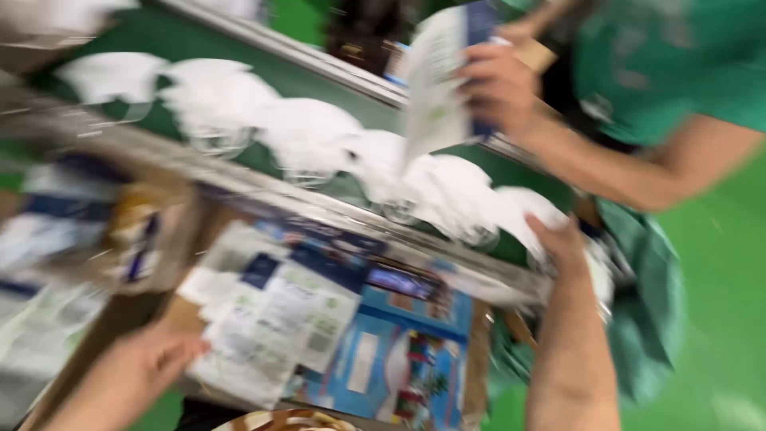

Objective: Packing individual face masks into plastic pouches in a factory setting.

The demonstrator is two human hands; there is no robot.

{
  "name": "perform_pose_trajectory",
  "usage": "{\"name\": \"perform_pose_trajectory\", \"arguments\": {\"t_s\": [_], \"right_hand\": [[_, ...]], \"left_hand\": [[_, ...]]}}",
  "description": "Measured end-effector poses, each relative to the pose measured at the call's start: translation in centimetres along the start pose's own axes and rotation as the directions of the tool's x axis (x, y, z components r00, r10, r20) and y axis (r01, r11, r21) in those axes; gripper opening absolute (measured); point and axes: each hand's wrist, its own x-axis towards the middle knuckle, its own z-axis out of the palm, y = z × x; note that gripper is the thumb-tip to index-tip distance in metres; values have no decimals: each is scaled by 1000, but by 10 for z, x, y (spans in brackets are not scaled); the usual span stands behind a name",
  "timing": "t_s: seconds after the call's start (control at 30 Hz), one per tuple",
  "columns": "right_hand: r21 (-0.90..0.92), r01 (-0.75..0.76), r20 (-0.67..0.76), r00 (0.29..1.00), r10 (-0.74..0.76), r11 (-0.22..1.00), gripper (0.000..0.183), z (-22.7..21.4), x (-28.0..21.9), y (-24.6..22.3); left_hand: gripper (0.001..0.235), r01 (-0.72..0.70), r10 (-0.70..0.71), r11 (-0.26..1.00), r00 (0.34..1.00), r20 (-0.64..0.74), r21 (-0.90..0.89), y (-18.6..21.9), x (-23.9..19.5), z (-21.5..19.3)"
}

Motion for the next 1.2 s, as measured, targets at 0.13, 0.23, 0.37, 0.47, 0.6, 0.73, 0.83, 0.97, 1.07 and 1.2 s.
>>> {"name": "perform_pose_trajectory", "arguments": {"t_s": [0.13,0.23,0.37,0.47,0.6,0.73,0.83,0.97,1.07,1.2], "right_hand": [[-155,-19,61,998,29,988,136,4,-7,-32],[86,64,35,997,-68,994,112,5,-29,-29],[554,166,-149,984,-99,816,97,8,-48,-26],[729,361,-385,919,-87,582,94,-25,-120,-35],[628,527,-556,819,-144,573,95,-57,-255,-79],[715,145,-205,979,6,684,97,19,-347,-70],[930,-339,351,934,-72,144,68,96,-402,-50],[755,-620,548,776,-314,-213,60,132,-448,-96],[845,-529,534,838,-107,76,71,133,-452,-148],[837,-547,545,836,-59,-8,76,152,-442,-183]], "left_hand": [[28,240,-238,971,946,-221,-17,-19,28,-90],[30,173,-128,982,911,-393,81,-57,59,-119],[38,157,-108,982,917,-385,100,-104,107,-119],[52,66,99,944,880,-465,325,-78,109,-110],[30,55,-16,996,880,-475,68,44,67,-80],[59,-449,436,890,889,-140,-78,35,54,47],[66,-605,624,780,770,-132,159,11,22,99],[78,-97,67,947,992,-107,-307,0,-28,129],[84,237,-273,524,957,103,-818,-10,-44,156],[88,219,-315,442,946,79,-870,-12,-44,143]]}}
